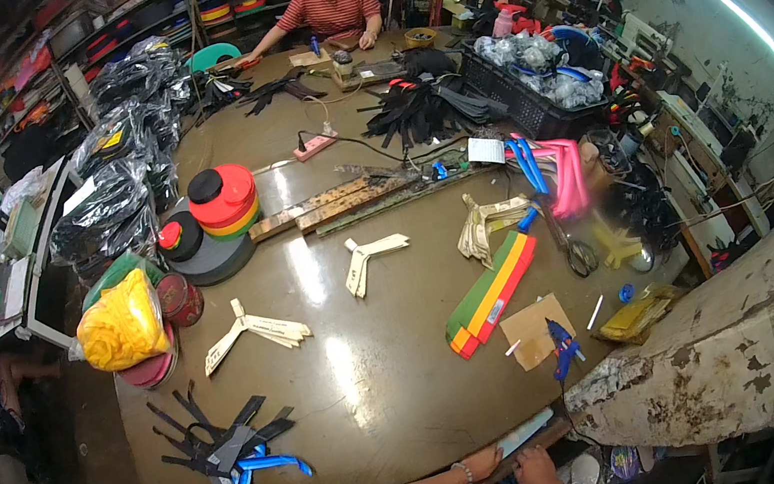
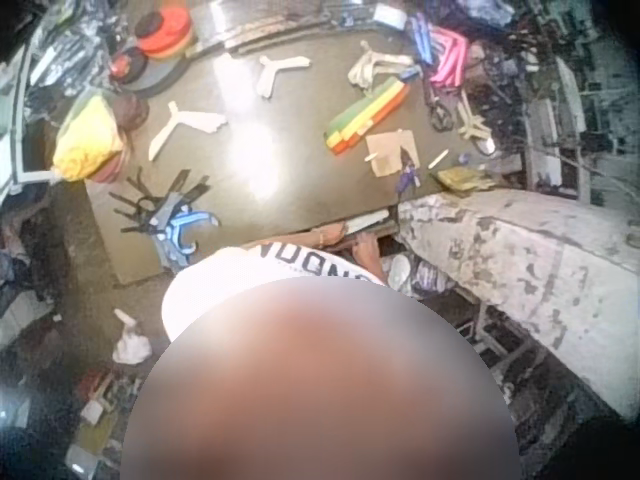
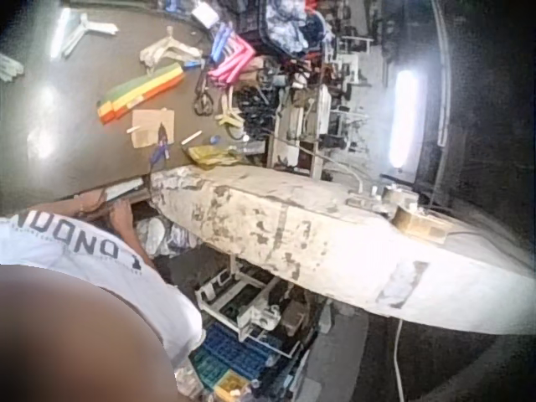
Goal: The person assembles small craft components on a cluttered workbench. They repeatedly pick up Y-shaped pieces and black strips, align them, and press them together by hand. The person also handles a hot glue gun and stacks finished assemblies on the table.
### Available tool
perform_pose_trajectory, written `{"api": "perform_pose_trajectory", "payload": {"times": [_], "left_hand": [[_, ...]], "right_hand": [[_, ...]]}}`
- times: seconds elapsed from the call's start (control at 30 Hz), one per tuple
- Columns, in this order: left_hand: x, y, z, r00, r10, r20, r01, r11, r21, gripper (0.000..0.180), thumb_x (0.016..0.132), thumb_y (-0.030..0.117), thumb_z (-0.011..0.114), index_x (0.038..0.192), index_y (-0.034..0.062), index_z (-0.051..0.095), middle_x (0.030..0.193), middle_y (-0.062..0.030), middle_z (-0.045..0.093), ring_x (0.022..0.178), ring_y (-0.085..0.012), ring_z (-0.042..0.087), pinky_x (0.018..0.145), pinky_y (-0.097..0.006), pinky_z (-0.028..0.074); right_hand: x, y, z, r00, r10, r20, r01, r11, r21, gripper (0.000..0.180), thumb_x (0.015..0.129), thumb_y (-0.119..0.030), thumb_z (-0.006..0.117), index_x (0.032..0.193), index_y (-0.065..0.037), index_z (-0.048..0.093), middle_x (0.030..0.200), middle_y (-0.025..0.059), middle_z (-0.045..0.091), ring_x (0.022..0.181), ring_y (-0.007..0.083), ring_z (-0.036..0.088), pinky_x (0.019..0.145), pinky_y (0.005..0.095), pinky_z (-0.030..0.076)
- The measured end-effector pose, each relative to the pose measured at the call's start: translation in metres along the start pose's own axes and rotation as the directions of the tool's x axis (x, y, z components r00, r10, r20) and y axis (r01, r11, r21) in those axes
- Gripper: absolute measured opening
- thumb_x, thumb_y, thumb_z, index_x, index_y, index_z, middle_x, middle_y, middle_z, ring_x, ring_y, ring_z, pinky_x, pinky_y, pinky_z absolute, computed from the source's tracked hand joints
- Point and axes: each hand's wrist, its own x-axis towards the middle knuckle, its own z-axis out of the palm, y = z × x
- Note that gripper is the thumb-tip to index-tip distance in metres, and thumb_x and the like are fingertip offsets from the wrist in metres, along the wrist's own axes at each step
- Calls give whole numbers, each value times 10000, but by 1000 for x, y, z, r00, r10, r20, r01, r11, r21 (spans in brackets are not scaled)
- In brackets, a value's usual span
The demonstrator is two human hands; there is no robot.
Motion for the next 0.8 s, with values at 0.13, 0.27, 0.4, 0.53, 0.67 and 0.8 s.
{"api": "perform_pose_trajectory", "payload": {"times": [0.13, 0.27, 0.4, 0.53, 0.67, 0.8], "left_hand": [[22, -11, 35, 948, -243, 205, 237, 970, 54, 533, 960, 377, 464, 1216, -89, 490, 1037, -339, 617, 958, -477, 614, 909, -514, 453], [7, -8, 53, 938, -79, -338, 61, 996, -64, 505, 931, 387, 499, 1147, -67, 546, 993, -327, 632, 897, -481, 635, 867, -521, 481], [10, 2, 44, 976, -112, -186, 132, 987, 96, 463, 892, 329, 522, 1202, -14, 530, 1074, -325, 615, 982, -443, 631, 877, -505, 487], [20, 9, 31, 925, -343, 165, 342, 939, 39, 473, 859, 196, 537, 1294, 12, 503, 1243, -292, 552, 1101, -448, 580, 958, -506, 443], [9, 20, 24, 978, -208, 14, 208, 978, 6, 450, 892, 162, 486, 1334, 80, 488, 1272, -274, 544, 1100, -462, 580, 902, -512, 478], [-10, 56, 30, 991, -64, 120, 23, 949, 314, 464, 919, 251, 472, 1373, 155, 457, 1395, -270, 434, 1166, -518, 522, 863, -585, 499]], "right_hand": [[-7, 8, 0, 997, -40, 72, 40, 999, 5, 320, 770, -269, 617, 1001, -61, 695, 1002, 148, 647, 1036, 333, 595, 1021, 484, 412], [-10, 13, -4, 957, 74, 279, -98, 993, 73, 304, 790, -284, 615, 1009, -101, 721, 971, 149, 667, 973, 333, 622, 964, 488, 446], [-2, 23, -16, 934, 181, 306, -275, 914, 297, 275, 806, -239, 601, 998, -81, 718, 959, 176, 665, 940, 376, 620, 892, 505, 458], [28, 32, -28, 899, 289, -329, -85, 852, 517, 201, 817, -135, 571, 937, -2, 661, 985, 228, 612, 975, 429, 556, 892, 513, 433], [58, 27, -60, 945, 216, -246, -194, 975, 110, 247, 804, -152, 590, 964, 25, 656, 1029, 233, 621, 1003, 412, 573, 878, 487, 459], [46, 24, -112, 847, 434, 306, -416, 901, -128, 274, 758, -208, 630, 934, -25, 734, 964, 207, 702, 876, 381, 681, 805, 473, 523]]}}
